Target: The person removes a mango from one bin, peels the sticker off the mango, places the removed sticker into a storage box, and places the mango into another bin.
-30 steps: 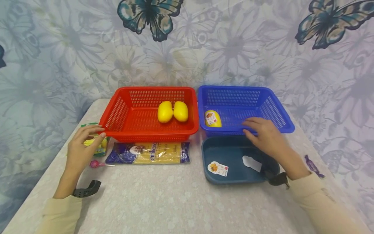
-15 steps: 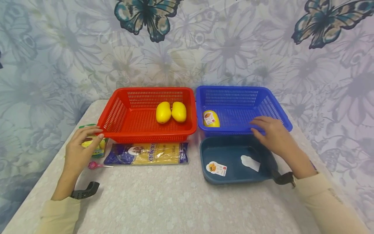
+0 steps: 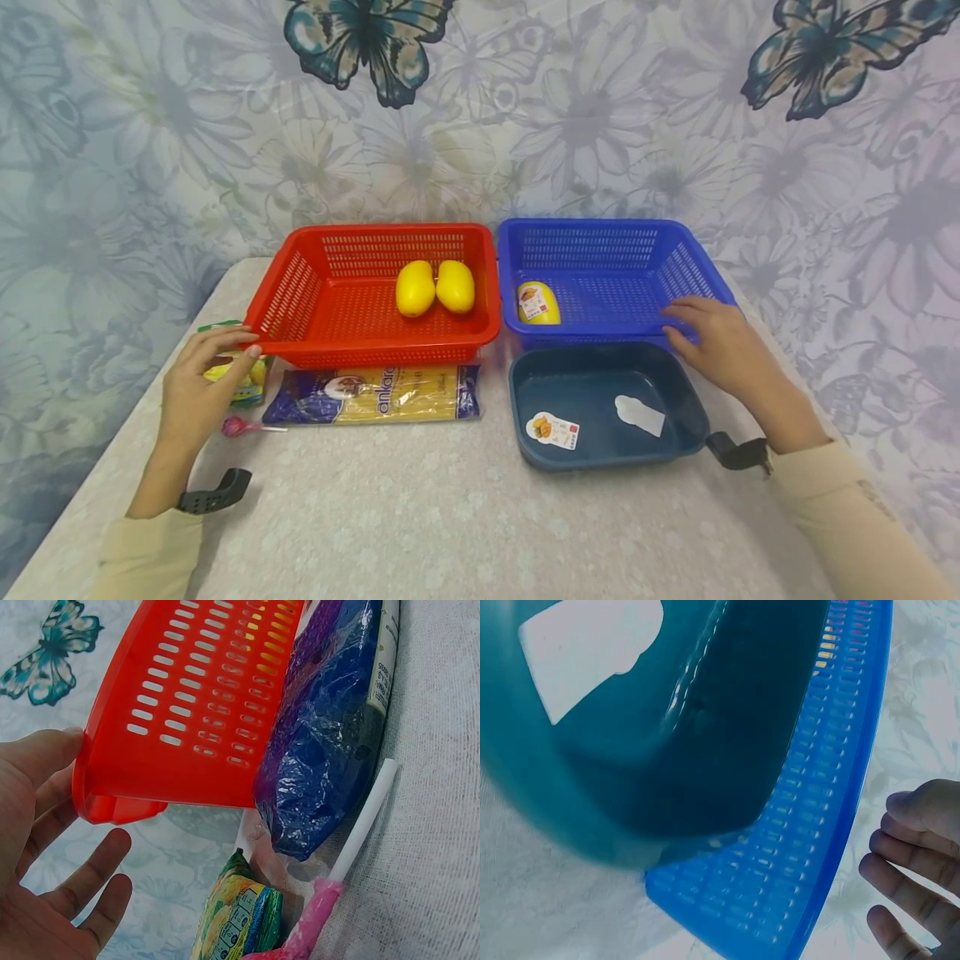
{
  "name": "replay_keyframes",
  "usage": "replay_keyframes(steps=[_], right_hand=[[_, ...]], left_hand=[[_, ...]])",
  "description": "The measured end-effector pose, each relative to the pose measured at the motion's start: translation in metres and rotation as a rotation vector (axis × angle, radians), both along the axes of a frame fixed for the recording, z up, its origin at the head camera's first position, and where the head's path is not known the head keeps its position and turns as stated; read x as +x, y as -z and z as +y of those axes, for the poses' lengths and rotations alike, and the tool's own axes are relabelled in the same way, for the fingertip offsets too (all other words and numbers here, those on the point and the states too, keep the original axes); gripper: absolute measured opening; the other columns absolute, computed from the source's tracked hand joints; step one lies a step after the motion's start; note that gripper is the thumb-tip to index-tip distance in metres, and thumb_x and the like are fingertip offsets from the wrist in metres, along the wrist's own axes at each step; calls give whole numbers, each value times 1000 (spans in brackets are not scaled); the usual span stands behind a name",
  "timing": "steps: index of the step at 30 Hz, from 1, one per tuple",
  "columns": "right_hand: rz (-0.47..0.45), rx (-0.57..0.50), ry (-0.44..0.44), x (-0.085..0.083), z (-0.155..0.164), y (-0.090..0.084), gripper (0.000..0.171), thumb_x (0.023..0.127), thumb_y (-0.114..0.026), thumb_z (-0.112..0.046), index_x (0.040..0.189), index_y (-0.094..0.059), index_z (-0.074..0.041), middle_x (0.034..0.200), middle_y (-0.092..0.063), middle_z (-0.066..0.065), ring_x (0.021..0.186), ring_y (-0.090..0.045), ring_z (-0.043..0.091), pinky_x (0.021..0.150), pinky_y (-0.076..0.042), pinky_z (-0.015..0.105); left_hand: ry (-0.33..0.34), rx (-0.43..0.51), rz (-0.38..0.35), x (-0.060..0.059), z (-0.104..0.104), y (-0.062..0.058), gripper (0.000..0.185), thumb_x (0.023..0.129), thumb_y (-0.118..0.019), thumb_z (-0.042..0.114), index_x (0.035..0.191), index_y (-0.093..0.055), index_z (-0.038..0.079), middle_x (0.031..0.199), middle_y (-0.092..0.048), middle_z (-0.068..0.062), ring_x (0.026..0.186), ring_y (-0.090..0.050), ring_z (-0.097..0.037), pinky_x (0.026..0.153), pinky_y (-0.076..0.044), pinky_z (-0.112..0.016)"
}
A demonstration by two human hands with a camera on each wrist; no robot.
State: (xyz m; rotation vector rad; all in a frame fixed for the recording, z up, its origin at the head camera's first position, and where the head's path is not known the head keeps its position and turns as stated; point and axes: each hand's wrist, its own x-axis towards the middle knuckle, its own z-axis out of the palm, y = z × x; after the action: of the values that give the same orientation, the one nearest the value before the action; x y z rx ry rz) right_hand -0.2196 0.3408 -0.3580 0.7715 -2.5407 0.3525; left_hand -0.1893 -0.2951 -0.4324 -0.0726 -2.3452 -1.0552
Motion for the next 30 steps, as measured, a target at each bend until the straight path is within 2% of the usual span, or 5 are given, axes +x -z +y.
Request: replay_keyframes(steps=[9, 16, 21, 30], right_hand=[[-67, 32, 82, 3, 11, -2, 32, 80, -78, 3, 109, -69, 9, 107, -67, 27, 95, -64, 46, 81, -51, 63], [-149, 9, 150, 7, 19, -4, 31, 84, -76, 0, 113, -68, 8, 115, -65, 29, 107, -60, 48, 89, -46, 67], [-186, 21, 187, 8, 27, -4, 32, 87, -74, -1, 116, -67, 8, 118, -63, 30, 110, -57, 50, 90, -44, 69], [-167, 45, 224, 9, 39, -5, 34, 85, -75, -1, 117, -66, 9, 115, -64, 30, 101, -63, 49, 86, -48, 66]], left_hand=[[9, 19, -3, 1, 0, 0, 24, 94, -72, 23, 115, -73, 11, 129, -62, 5, 115, -49, -1, 89, -40, -16], [11, 21, 0, 0, 1, -1, 24, 94, -73, 21, 115, -73, 10, 129, -62, 4, 115, -49, -1, 88, -40, -15], [7, 17, -2, 0, 1, -2, 24, 94, -73, 21, 114, -73, 9, 128, -62, 4, 115, -48, 0, 88, -40, -15], [7, 18, -2, 0, 2, -1, 24, 93, -73, 20, 115, -73, 8, 129, -62, 3, 116, -48, 0, 88, -40, -14]])
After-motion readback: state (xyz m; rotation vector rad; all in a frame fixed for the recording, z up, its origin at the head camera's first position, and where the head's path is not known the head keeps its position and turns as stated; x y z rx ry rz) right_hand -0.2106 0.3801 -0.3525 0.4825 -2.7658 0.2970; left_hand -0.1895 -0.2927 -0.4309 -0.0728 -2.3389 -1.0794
